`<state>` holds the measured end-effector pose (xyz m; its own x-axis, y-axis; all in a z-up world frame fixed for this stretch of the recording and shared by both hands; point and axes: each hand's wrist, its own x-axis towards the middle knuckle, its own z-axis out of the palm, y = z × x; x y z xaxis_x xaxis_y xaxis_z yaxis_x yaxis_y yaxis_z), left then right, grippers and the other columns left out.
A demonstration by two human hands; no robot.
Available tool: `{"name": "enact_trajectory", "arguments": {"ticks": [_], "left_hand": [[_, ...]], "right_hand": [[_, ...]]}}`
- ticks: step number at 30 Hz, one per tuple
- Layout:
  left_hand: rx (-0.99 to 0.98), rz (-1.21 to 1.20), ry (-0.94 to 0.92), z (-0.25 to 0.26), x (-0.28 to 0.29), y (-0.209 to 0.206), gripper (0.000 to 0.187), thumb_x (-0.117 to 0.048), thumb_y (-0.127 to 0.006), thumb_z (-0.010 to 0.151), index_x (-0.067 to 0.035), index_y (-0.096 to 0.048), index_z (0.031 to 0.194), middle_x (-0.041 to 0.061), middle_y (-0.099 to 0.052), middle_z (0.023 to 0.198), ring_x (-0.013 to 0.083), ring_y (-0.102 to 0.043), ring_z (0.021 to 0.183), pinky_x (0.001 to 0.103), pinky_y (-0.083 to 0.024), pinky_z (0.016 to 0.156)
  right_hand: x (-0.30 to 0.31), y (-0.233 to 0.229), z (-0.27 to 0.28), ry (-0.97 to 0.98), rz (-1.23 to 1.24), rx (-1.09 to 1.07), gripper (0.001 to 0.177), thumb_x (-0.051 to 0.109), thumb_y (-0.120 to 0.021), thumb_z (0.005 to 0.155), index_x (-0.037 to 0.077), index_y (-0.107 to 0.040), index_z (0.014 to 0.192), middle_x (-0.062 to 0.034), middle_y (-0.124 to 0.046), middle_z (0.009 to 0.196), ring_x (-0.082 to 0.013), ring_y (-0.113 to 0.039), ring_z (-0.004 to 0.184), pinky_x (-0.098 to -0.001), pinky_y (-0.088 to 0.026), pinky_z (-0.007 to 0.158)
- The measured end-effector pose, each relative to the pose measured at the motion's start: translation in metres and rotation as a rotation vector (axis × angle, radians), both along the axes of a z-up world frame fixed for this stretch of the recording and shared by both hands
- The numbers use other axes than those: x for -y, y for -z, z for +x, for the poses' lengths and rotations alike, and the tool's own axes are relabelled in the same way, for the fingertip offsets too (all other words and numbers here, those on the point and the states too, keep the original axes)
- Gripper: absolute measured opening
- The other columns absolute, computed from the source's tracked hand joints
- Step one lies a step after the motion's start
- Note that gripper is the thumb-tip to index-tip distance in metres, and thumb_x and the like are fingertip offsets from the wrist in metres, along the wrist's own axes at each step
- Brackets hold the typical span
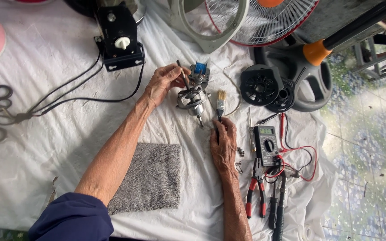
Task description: Cleaning and repairing a small electric motor component using a brush and pliers.
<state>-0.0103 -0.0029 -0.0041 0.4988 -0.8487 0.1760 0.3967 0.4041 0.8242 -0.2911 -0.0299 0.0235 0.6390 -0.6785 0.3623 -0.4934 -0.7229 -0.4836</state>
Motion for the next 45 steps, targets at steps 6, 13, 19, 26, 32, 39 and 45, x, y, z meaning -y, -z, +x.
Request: {"name": "enact_trajectory", "arguments": {"ticks": [6, 13, 19, 26, 32, 39, 45], "left_hand": [[0.087, 0.042, 0.02, 0.001, 0.004, 0.003, 0.038, -0.04, -0.066, 0.099, -0.004, -0.071, 0.108, 0.012, -0.076, 0.087, 0.0141, -0.075, 0.079, 0.023, -0.062, 0.072], [0.124, 0.044, 0.027, -0.001, 0.007, 0.008, 0.035, -0.04, -0.068, 0.097, -0.007, -0.073, 0.105, 0.008, -0.076, 0.083, 0.0104, -0.074, 0.078, 0.02, -0.06, 0.073], [0.257, 0.056, 0.149, -0.001, 0.003, 0.009, 0.045, -0.037, -0.083, 0.083, -0.011, -0.072, 0.118, 0.006, -0.076, 0.103, 0.0083, -0.069, 0.097, 0.022, -0.056, 0.086], [0.261, 0.201, 0.271, -0.012, -0.023, -0.026, 0.074, -0.025, -0.094, 0.065, -0.013, -0.065, 0.132, -0.001, -0.064, 0.117, 0.0084, -0.056, 0.109, 0.022, -0.049, 0.098], [0.312, 0.231, 0.323, -0.011, -0.029, -0.039, 0.08, -0.017, -0.095, 0.062, -0.016, -0.064, 0.136, -0.003, -0.065, 0.122, 0.008, -0.053, 0.114, 0.023, -0.046, 0.103], [0.319, 0.189, 0.324, -0.004, -0.019, -0.015, 0.08, -0.014, -0.096, 0.063, -0.012, -0.064, 0.136, 0.003, -0.069, 0.123, 0.0134, -0.058, 0.113, 0.027, -0.049, 0.102], [0.391, 0.171, 0.337, 0.002, -0.009, 0.0, 0.078, -0.018, -0.096, 0.066, -0.014, -0.063, 0.137, 0.004, -0.067, 0.127, 0.0127, -0.06, 0.114, 0.027, -0.049, 0.104]], "right_hand": [[0.003, 0.003, 0.003, 0.002, 0.024, 0.008, 0.031, 0.015, -0.063, 0.095, 0.016, -0.063, 0.127, -0.0155, -0.055, 0.132, -0.0379, -0.058, 0.121, -0.0486, -0.049, 0.103], [0.005, 0.007, 0.0, 0.018, -0.009, -0.028, 0.033, 0.016, -0.063, 0.094, 0.018, -0.064, 0.127, -0.0124, -0.055, 0.133, -0.034, -0.058, 0.123, -0.0465, -0.049, 0.104], [0.002, 0.001, 0.001, 0.02, -0.023, -0.014, 0.032, 0.015, -0.063, 0.093, 0.017, -0.065, 0.125, -0.013, -0.055, 0.132, -0.0352, -0.059, 0.12, -0.0463, -0.05, 0.102], [0.001, 0.0, 0.002, 0.013, -0.012, -0.028, 0.032, 0.016, -0.063, 0.094, 0.018, -0.064, 0.126, -0.0125, -0.055, 0.132, -0.0342, -0.06, 0.119, -0.0456, -0.051, 0.101], [0.0, -0.004, 0.001, 0.022, 0.017, -0.036, 0.033, 0.018, -0.062, 0.094, 0.02, -0.063, 0.127, -0.0113, -0.054, 0.134, -0.034, -0.059, 0.12, -0.0453, -0.05, 0.103], [0.0, -0.003, 0.002, 0.031, 0.03, -0.04, 0.033, 0.017, -0.063, 0.093, 0.019, -0.064, 0.126, -0.0119, -0.054, 0.135, -0.0348, -0.06, 0.121, -0.0465, -0.05, 0.102], [0.002, -0.003, 0.002, 0.023, -0.122, 0.01, 0.03, 0.019, -0.066, 0.094, 0.019, -0.066, 0.125, -0.0111, -0.056, 0.126, -0.0334, -0.058, 0.117, -0.0454, -0.049, 0.101]]}}
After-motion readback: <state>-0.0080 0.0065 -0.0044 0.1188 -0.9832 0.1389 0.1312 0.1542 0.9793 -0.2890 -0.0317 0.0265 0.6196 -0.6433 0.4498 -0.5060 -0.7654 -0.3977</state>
